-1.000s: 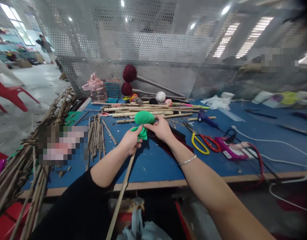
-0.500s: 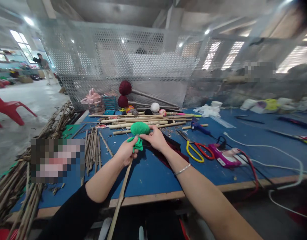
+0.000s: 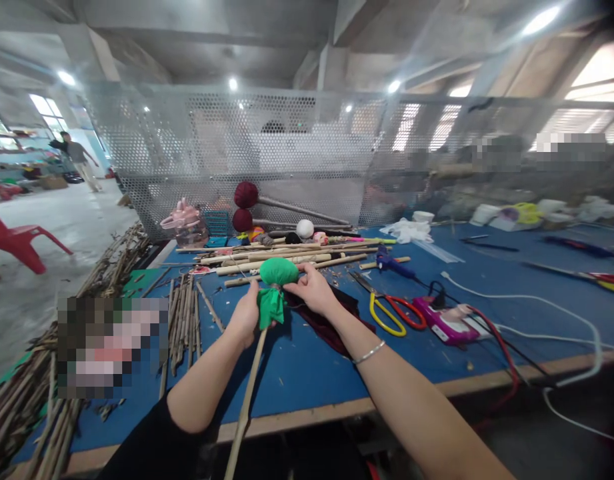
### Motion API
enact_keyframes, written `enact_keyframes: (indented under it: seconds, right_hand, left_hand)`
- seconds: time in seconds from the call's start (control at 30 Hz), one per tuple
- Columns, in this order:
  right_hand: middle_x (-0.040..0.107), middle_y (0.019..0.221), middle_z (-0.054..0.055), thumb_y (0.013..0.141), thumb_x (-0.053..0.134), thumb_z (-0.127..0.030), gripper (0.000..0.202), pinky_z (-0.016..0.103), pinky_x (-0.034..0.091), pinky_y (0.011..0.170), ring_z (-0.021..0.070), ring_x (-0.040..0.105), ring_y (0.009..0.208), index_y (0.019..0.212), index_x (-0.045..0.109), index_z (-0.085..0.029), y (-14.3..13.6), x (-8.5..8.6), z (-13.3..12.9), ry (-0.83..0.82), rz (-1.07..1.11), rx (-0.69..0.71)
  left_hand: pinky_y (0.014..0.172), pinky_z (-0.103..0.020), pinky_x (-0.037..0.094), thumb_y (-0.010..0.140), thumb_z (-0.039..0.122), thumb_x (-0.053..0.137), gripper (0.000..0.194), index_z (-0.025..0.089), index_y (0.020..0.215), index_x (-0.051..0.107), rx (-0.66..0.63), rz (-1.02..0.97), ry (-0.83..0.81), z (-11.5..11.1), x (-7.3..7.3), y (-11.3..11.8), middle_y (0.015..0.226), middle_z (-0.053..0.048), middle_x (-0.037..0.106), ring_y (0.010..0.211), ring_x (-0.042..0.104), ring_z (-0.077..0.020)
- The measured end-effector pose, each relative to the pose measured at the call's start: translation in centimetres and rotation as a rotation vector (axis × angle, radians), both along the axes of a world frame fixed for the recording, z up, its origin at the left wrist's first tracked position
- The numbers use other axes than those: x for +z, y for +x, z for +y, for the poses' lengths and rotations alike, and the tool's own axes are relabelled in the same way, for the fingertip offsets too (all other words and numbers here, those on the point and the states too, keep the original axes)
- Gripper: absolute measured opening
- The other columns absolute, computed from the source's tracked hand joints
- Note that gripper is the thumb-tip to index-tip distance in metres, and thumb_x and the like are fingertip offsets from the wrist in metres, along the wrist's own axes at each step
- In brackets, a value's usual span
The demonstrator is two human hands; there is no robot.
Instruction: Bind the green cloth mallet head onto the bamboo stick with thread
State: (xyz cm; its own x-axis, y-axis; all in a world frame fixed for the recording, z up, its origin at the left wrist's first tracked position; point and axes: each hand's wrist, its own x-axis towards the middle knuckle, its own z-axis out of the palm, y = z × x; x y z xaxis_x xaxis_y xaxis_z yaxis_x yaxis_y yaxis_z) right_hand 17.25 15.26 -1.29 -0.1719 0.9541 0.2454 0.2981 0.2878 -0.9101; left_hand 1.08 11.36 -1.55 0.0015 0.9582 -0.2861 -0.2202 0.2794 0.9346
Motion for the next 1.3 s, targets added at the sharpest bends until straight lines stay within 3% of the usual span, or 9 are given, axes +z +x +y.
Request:
enact_keyframes:
  seconds: [0.13,0.33,0.53,0.73,0.9,1.0,1.1,1.2,1.3]
  right_hand:
    - [0.032,0.042,-0.014,0.064,0.065,-0.036,0.038,0.019,0.022,0.04,0.0068,0.029,0.038,0.09,0.043,-0.018,0.2,0.0,0.1,0.008,0.023,-0.002]
    - [0.036,0.044,-0.012,0.063,0.065,-0.038,0.04,0.02,0.025,0.039,0.0086,0.035,0.039,0.09,0.045,-0.018,0.4,-1.2,1.3,0.009,-0.036,-0.083]
    - [0.047,0.05,-0.007,0.063,0.066,-0.041,0.041,0.021,0.03,0.043,0.0109,0.044,0.044,0.092,0.049,-0.017,0.6,-0.6,3.4,0.068,-0.235,-0.095]
    - [0.055,0.063,-0.001,0.064,0.066,-0.041,0.041,0.024,0.033,0.052,0.0142,0.051,0.057,0.094,0.051,-0.017,1.1,1.6,5.2,0.212,-0.481,-0.156]
    - [0.061,0.076,0.006,0.066,0.066,-0.042,0.042,0.027,0.035,0.057,0.0197,0.057,0.07,0.096,0.051,-0.017,2.2,1.0,5.8,0.18,-0.612,-0.245]
    - [0.063,0.085,0.01,0.067,0.064,-0.045,0.042,0.029,0.038,0.061,0.0239,0.059,0.08,0.096,0.051,-0.016,3.0,0.2,6.0,0.141,-0.66,-0.28]
    - [0.063,0.092,0.014,0.067,0.065,-0.046,0.044,0.031,0.04,0.067,0.0265,0.058,0.087,0.095,0.052,-0.015,3.7,0.2,6.0,0.116,-0.68,-0.28]
    - [0.062,0.094,0.016,0.066,0.066,-0.046,0.044,0.032,0.04,0.069,0.0271,0.058,0.09,0.094,0.053,-0.014,4.1,1.0,5.2,0.106,-0.664,-0.279]
    - [0.063,0.09,0.013,0.062,0.068,-0.047,0.047,0.032,0.041,0.07,0.0254,0.058,0.087,0.092,0.055,-0.014,4.0,2.2,3.5,0.132,-0.577,-0.28]
  left_hand:
    - [0.048,-0.02,0.04,0.075,0.058,0.043,0.049,0.014,0.087,0.061,0.25,0.228,0.278,1.0,0.1,-1.8,0.088,-0.009,0.064,0.07,0.055,-0.0155]
    - [0.043,-0.018,0.032,0.065,0.052,0.059,0.039,0.013,0.064,0.059,0.182,0.296,0.299,1.4,0.1,-2.7,0.06,-0.002,0.055,0.049,0.043,-0.0083]
    - [0.041,-0.02,0.022,0.07,0.052,0.053,0.042,0.016,0.05,0.047,0.228,0.529,0.354,1.5,-0.1,-3.5,0.04,0.006,0.033,0.039,0.03,-0.0065]
    - [0.047,-0.022,0.03,0.069,0.051,0.054,0.039,0.014,0.062,0.065,0.097,0.671,0.332,1.2,-0.1,-2.8,0.048,0.0,0.054,0.047,0.044,-0.0106]
    - [0.05,-0.022,0.034,0.062,0.048,0.061,0.036,0.013,0.067,0.068,0.111,0.704,0.315,0.9,-0.1,-1.3,0.056,-0.003,0.062,0.051,0.049,-0.0132]
    - [0.052,-0.023,0.033,0.068,0.051,0.052,0.04,0.014,0.059,0.066,0.008,0.851,0.387,0.1,0.1,0.7,0.053,-0.005,0.061,0.053,0.052,-0.0155]
    - [0.054,-0.024,0.032,0.065,0.046,0.059,0.03,0.017,0.063,0.067,-0.103,0.988,0.394,-1.4,0.0,2.7,0.055,-0.007,0.062,0.057,0.055,-0.0187]
    - [0.055,-0.025,0.031,0.067,0.035,0.058,0.019,0.019,0.069,0.067,-0.093,1.082,0.407,-3.3,0.2,3.4,0.058,-0.009,0.062,0.058,0.055,-0.0196]
    - [0.056,-0.024,0.03,0.072,0.032,0.053,0.019,0.019,0.074,0.065,-0.014,1.115,0.483,-5.6,0.8,2.4,0.06,-0.007,0.061,0.056,0.053,-0.0178]
